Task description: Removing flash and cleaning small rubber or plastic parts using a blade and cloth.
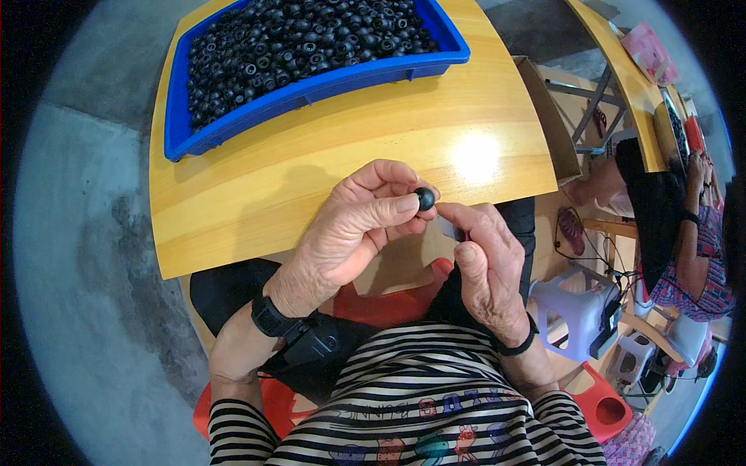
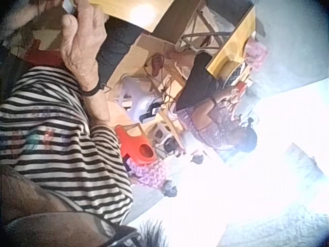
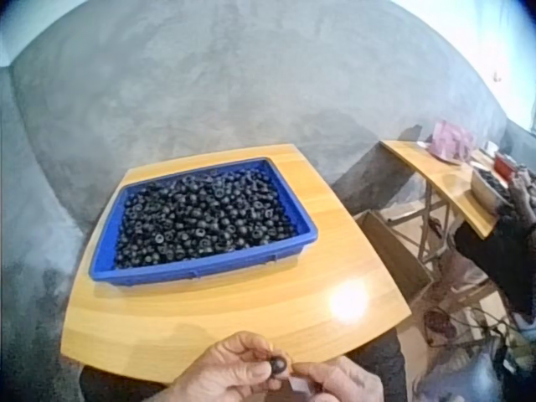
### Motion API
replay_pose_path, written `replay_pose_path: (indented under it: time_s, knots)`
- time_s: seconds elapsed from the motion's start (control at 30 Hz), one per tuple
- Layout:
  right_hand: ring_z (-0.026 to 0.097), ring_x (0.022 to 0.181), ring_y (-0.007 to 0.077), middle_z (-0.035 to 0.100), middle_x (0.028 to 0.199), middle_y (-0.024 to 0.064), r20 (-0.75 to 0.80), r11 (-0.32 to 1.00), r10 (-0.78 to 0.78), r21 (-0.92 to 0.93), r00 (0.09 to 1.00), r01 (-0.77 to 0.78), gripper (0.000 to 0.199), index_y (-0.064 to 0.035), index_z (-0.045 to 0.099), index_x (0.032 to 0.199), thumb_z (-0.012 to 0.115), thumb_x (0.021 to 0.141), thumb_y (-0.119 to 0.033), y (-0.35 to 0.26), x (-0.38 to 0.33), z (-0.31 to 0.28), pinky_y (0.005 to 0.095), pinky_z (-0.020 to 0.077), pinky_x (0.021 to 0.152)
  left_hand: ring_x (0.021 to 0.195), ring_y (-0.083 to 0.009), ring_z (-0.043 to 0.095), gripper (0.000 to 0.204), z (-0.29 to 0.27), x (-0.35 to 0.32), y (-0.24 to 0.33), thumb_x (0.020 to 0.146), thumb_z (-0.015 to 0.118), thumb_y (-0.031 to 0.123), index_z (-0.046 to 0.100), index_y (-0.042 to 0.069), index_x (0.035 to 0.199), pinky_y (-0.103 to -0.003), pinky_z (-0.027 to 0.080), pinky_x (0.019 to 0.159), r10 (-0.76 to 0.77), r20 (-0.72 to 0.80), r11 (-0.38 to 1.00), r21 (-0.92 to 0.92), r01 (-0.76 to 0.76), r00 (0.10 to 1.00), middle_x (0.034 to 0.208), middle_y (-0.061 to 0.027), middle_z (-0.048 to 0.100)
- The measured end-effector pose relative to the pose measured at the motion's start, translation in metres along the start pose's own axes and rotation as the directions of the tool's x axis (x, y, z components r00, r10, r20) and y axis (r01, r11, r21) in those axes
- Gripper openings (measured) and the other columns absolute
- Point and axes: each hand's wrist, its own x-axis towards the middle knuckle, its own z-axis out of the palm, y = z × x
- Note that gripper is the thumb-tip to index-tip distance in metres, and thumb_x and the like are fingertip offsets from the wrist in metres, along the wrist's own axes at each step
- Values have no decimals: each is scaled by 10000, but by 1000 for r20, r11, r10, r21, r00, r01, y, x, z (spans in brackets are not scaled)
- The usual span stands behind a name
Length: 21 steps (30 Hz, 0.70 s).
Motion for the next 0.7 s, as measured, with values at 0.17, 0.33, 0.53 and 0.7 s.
replay_pose_path:
  time_s: [0.17,0.33,0.53,0.7]
  knots:
    - [526,620,274,515,707,135,-37,992,-71,-109,997,66,245,14,579,981,579,847,-191,-4,2,3,335,434,555,891,-145,584,233,-1,1,-3,796,641,63,543,86,1007,-252,509,776,2,12,1000,24,-2,1000,964,-65,593]
    - [525,611,263,515,698,126,-31,986,-78,-153,996,72,195,10,587,949,587,833,-146,-9,6,1,332,431,543,900,-149,585,222,-3,1,-5,800,638,66,546,85,1001,-260,506,793,9,17,999,39,-10,1000,962,-67,599]
    - [521,599,262,511,686,125,-52,985,-96,-149,994,88,179,9,589,937,579,840,-141,-7,7,3,335,429,532,924,-159,593,214,-2,1,-5,800,639,67,547,79,993,-276,512,809,10,35,999,46,-12,999,979,-79,604]
    - [522,597,260,512,684,124,-54,985,-95,-153,994,86,174,9,588,931,575,844,-141,-6,7,4,335,428,528,910,-165,602,210,-4,1,-7,800,640,70,547,75,988,-280,520,803,12,50,998,62,-15,999,988,-88,604]
